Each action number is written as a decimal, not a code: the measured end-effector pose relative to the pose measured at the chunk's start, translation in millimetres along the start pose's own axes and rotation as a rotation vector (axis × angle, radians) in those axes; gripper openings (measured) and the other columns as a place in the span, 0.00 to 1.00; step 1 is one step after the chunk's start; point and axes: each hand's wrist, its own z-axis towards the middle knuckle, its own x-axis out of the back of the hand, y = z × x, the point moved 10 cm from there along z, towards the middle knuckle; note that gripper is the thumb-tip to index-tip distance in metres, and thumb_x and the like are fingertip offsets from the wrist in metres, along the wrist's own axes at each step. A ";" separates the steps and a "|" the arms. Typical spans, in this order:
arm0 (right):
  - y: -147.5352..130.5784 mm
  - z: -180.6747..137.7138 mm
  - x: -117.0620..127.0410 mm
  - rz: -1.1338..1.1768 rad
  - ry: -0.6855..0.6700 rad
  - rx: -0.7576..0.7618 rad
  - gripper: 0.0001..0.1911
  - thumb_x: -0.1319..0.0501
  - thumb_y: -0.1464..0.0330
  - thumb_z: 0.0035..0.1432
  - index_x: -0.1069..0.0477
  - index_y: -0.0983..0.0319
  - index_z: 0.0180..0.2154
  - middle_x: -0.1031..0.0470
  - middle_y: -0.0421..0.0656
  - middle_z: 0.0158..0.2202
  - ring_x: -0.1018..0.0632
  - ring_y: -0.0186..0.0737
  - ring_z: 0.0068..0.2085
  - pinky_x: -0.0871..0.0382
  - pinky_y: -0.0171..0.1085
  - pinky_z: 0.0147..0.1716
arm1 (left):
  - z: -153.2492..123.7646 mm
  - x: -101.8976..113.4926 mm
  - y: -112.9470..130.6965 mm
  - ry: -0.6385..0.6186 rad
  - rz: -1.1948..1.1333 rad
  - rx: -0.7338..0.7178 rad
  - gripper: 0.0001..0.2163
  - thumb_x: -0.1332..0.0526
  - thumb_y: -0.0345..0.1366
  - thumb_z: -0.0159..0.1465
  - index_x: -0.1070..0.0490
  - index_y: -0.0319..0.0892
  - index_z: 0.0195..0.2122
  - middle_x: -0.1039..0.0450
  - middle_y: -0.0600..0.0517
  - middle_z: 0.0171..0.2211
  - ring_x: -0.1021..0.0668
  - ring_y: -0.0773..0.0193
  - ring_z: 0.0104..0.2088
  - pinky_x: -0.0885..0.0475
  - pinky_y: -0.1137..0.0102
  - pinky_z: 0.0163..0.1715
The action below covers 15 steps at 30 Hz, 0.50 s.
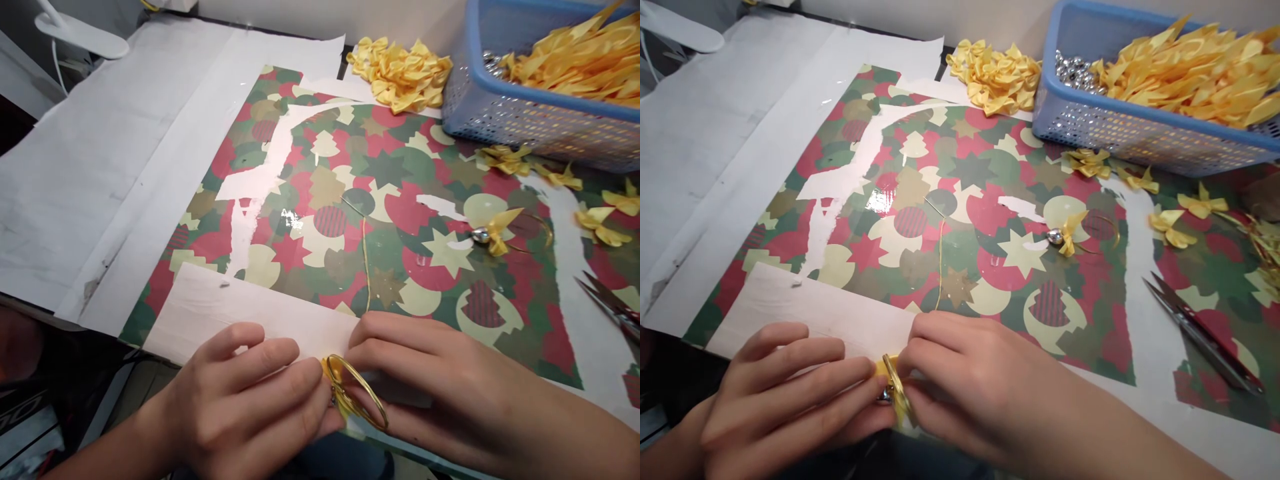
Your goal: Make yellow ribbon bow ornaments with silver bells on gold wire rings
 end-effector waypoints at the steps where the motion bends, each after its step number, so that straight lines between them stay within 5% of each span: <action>1: -0.2 0.0 -0.6 0.000 -0.004 -0.002 0.06 0.46 0.75 0.62 0.30 0.63 0.36 0.31 0.41 0.31 0.29 0.33 0.30 0.33 0.29 0.27 | -0.4 -0.3 0.7 -0.005 -0.004 -0.003 0.03 0.36 0.32 0.63 0.24 0.42 0.32 0.20 0.62 0.26 0.25 0.69 0.26 0.36 0.68 0.31; 9: 4.9 -1.4 -1.1 0.046 -0.034 -0.041 0.05 0.44 0.76 0.60 0.31 0.63 0.36 0.31 0.40 0.30 0.29 0.33 0.29 0.34 0.29 0.26 | 2.2 1.6 -6.4 -0.001 -0.050 0.143 0.04 0.37 0.31 0.63 0.25 0.43 0.31 0.24 0.60 0.23 0.28 0.68 0.26 0.37 0.68 0.31; 15: 5.3 -0.3 0.6 0.089 -0.011 -0.023 0.05 0.44 0.75 0.61 0.32 0.61 0.37 0.32 0.38 0.31 0.30 0.31 0.29 0.35 0.27 0.26 | 4.9 -2.7 -20.5 -0.076 -0.145 0.412 0.05 0.38 0.27 0.59 0.27 0.42 0.27 0.33 0.57 0.21 0.32 0.66 0.24 0.39 0.67 0.30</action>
